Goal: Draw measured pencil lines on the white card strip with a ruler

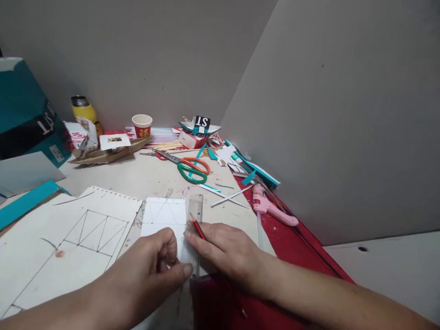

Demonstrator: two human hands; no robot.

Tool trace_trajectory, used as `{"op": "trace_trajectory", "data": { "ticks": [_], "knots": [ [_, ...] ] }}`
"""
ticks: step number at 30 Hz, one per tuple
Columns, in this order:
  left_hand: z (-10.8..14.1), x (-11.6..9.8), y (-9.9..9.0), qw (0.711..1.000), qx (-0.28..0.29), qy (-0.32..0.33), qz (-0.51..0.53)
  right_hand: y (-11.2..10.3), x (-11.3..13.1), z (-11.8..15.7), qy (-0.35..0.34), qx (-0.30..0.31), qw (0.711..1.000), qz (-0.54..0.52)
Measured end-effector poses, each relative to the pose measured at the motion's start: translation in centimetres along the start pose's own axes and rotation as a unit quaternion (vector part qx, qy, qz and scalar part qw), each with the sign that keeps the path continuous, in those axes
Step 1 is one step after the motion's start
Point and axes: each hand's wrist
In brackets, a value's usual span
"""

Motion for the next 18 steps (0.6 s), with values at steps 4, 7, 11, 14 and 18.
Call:
{"op": "trace_trajectory", "data": {
  "ticks": [4, 7, 11, 14, 18],
  "knots": [
    [-1.5, 0.6, 1.7, 0.967, 0.038, -0.017, 0.252, -0.2, -0.3, 0.0, -0.001, -0.004, 1.0, -0.031],
    [-1.5, 0.5, 2.3, 0.956, 0.026, -0.038, 0.29, -1.1, -0.8, 0.5, 0.082, -0.024, 0.992, -0.093],
    [-1.1, 0.6, 2.7, 0.968, 0.039, -0.061, 0.238, -1.8, -2.2, -0.3, 0.395, -0.112, 0.891, -0.192],
    [-1.2, 0.8, 2.8, 0.98, 0.079, -0.054, 0.175, -1.4, -3.3, -1.9, 0.554, -0.099, 0.742, -0.363],
    [-1.3, 0.9, 2.6, 0.982, 0.115, -0.043, 0.146, -0.4, -4.1, -3.3, 0.595, -0.054, 0.61, -0.521]
  ]
}}
Point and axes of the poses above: each hand's wrist, its own z-axis away from the middle knuckle, its own y-axis out of the palm, x = y × z, and after that the axes turned 2 degrees about y, right-handed
